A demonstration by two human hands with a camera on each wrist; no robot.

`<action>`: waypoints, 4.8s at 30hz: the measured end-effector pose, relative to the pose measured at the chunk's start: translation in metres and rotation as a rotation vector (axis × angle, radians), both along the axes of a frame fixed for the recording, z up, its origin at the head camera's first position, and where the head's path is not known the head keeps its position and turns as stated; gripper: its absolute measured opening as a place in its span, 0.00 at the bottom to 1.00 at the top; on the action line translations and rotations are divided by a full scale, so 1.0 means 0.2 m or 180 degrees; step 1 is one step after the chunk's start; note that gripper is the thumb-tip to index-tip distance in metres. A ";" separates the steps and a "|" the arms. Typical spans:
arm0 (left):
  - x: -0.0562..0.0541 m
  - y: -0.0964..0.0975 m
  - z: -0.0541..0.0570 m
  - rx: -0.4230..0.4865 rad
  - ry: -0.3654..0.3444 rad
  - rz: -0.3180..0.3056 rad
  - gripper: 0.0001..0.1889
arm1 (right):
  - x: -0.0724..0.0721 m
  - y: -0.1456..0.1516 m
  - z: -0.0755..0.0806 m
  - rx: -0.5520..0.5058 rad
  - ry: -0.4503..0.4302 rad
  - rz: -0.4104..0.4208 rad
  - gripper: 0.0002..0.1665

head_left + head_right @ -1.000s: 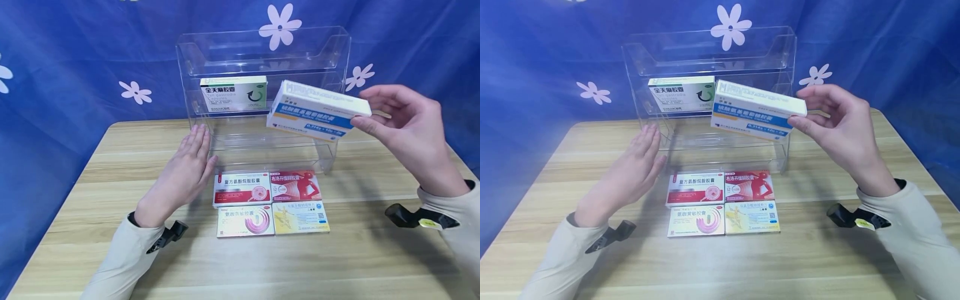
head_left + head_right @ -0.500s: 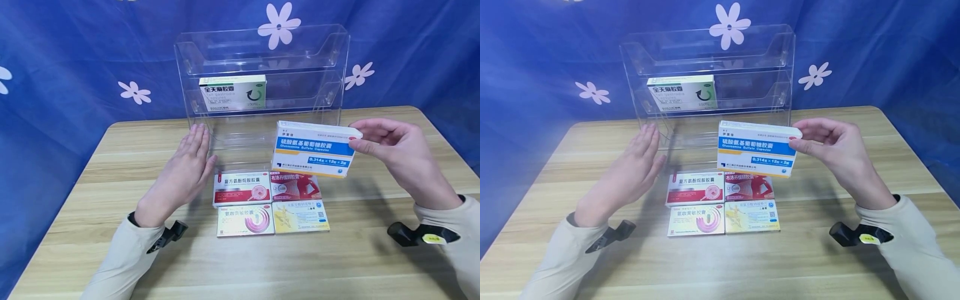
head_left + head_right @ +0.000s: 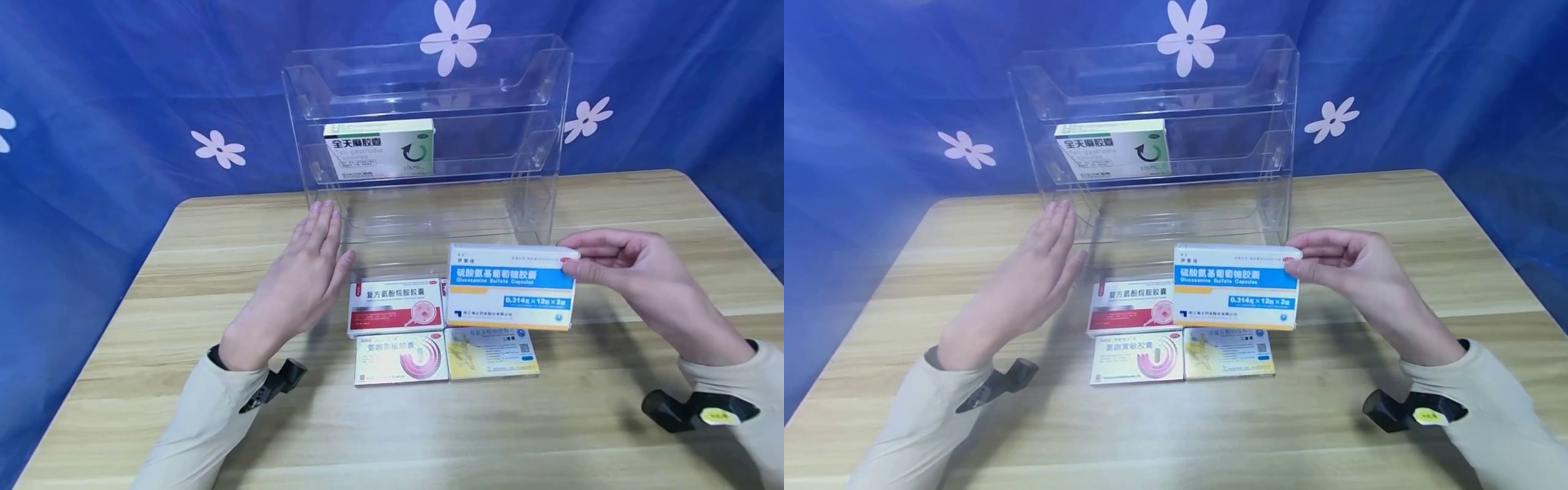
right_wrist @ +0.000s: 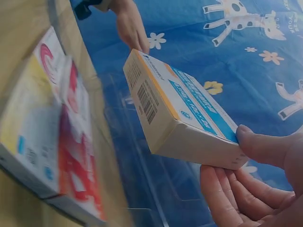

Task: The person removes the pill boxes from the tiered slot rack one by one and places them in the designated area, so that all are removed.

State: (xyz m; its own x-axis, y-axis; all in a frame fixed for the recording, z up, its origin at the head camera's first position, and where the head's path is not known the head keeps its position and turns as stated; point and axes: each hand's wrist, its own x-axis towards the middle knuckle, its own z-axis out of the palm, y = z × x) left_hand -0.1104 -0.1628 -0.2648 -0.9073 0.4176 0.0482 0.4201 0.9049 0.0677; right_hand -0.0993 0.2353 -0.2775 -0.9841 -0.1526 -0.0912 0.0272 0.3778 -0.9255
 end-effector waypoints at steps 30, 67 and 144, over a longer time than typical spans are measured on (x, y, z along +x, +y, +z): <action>0.00 0.00 0.01 0.0001 -0.0026 0.0013 0.33 | 0.22 0.06 -0.28 -0.0114 -0.0886 0.0762 0.23; 0.00 0.01 0.01 -0.0018 -0.0053 0.0020 0.33 | 0.28 0.05 -0.41 -0.0098 -0.1334 0.0915 0.24; -0.01 0.01 0.01 -0.0028 -0.0022 0.0043 0.33 | -0.40 -0.58 0.28 0.0022 0.1509 0.0096 0.20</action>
State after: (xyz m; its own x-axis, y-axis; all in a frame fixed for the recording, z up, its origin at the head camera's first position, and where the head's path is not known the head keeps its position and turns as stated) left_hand -0.1124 -0.1617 -0.2631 -0.9132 0.4057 0.0382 0.4074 0.9111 0.0627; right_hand -0.1800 0.1184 -0.2217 -0.9126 -0.1827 0.3657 -0.4086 0.3781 -0.8307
